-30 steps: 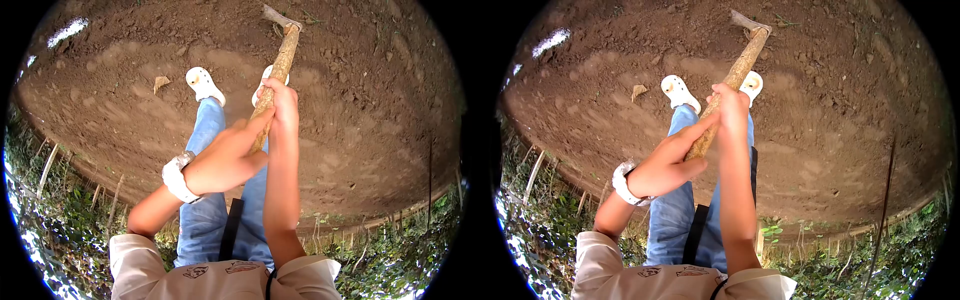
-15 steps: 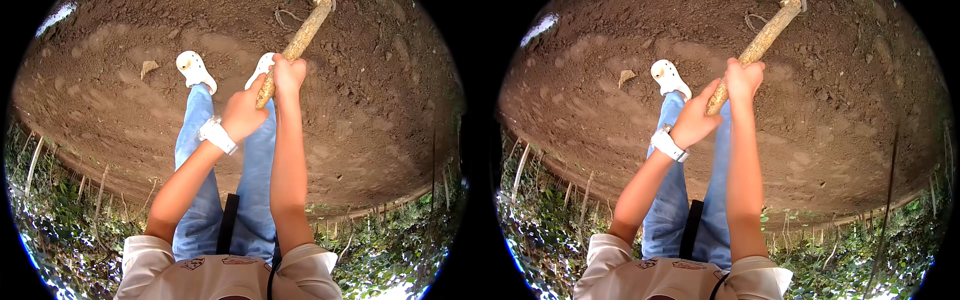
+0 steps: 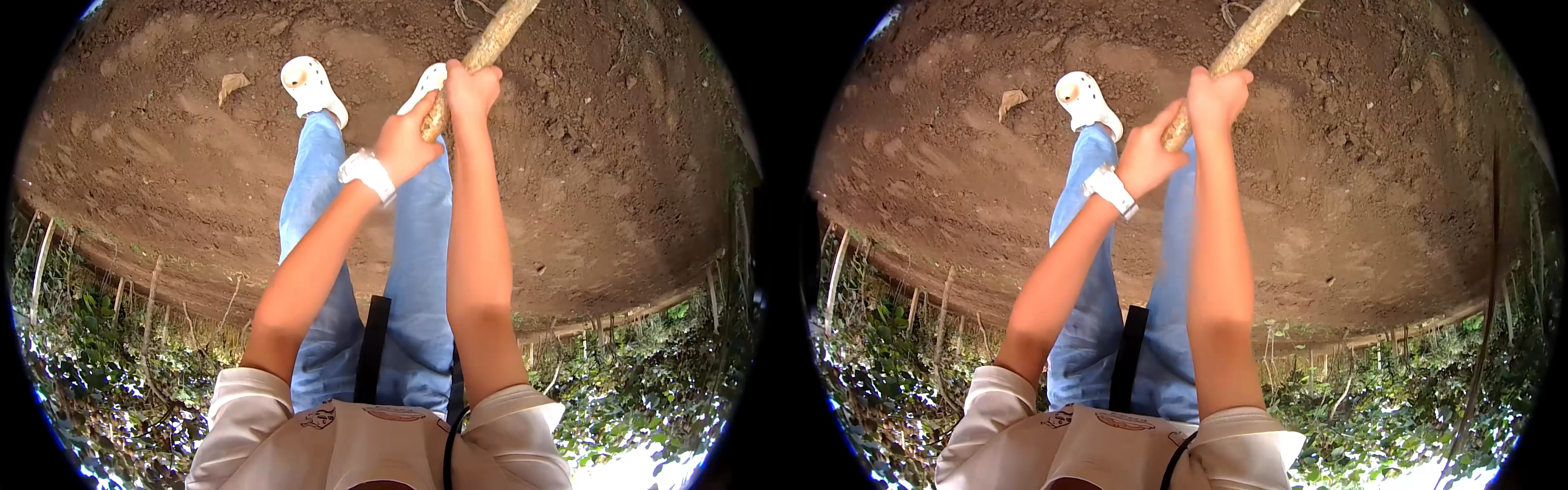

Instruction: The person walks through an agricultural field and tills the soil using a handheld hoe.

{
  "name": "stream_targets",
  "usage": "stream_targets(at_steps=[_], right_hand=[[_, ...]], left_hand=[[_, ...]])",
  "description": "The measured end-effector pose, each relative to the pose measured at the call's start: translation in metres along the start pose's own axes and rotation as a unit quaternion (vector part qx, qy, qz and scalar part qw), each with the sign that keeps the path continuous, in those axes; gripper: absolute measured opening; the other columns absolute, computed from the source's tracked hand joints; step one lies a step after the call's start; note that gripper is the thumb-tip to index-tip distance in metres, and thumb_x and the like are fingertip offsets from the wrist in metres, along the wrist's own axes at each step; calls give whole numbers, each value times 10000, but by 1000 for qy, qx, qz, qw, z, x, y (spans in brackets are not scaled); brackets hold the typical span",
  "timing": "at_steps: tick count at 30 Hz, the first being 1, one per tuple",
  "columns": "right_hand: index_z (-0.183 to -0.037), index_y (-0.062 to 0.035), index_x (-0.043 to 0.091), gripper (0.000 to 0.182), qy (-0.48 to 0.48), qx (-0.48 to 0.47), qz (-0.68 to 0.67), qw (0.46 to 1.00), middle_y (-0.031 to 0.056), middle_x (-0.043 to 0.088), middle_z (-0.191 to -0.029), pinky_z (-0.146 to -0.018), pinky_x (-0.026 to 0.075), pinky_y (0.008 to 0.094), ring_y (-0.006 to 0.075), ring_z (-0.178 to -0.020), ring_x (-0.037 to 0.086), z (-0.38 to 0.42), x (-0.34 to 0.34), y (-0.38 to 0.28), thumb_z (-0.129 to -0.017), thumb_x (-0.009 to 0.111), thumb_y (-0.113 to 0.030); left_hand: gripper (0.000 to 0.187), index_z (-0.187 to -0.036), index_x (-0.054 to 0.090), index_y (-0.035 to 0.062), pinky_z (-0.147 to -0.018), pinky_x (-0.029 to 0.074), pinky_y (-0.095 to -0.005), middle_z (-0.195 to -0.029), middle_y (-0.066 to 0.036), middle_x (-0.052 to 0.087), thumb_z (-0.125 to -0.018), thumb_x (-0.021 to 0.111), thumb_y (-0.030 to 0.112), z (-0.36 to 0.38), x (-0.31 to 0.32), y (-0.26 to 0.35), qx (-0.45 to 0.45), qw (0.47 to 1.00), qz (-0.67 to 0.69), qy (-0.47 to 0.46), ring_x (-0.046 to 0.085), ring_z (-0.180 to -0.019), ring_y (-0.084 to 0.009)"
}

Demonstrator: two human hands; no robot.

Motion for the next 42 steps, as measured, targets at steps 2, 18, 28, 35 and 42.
stream_targets(at_steps=[2, 18, 28, 35, 42], right_hand=[[-917, 119, 390, 444, 9, -13, 4, 1000, 291, 553, -837, -746, 439, 400, 391, -801, 571, -1, -4, -8, -635, 624, -132], [-1022, 98, 357, 438, -139, 58, -228, 962, 120, 549, -682, -459, 428, 256, 145, -512, 529, 129, 22, 14, -655, 569, -13], [-1028, 81, 375, 459, -264, 149, -139, 943, 91, 541, -680, -396, 394, 239, 133, -472, 516, 137, 91, 74, -633, 595, 3], [-947, 32, 407, 368, -259, 144, -206, 933, 66, 513, -653, -408, 400, 248, 132, -465, 504, 140, 97, 88, -627, 587, 30], [-939, 32, 427, 341, -254, 104, -216, 937, 76, 517, -675, -432, 404, 246, 138, -476, 501, 143, 109, 75, -634, 577, 44]], left_hand=[[668, -1236, 405, 59, -591, 462, -310, -731, -215, 581, -591, 581, 68, -3, -1, 7, -4, 1000, 25, 4, 591, -599, -232], [548, -1161, 404, -14, -567, 461, -335, -758, -223, 580, -641, 576, 20, 126, -35, -31, -51, 994, -62, 72, 595, -654, -336], [347, -927, 404, -47, -503, 422, -473, -601, -240, 546, -648, 565, 84, 130, -15, -93, -198, 966, -137, 95, 548, -567, -400], [447, -1015, 387, -89, -478, 419, -462, -575, -241, 532, -648, 579, 80, 130, -11, -102, -177, 975, -90, 101, 537, -540, -408], [396, -970, 400, -80, -487, 427, -454, -581, -240, 535, -657, 581, 82, 128, -33, -97, -152, 981, -39, 114, 540, -556, -411]])
Point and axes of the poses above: each hand's wrist, its own z-axis away from the middle knuckle, its own x-axis out of the palm, y = z × x, the point moved 3 cm from there along -z, towards the middle knuckle
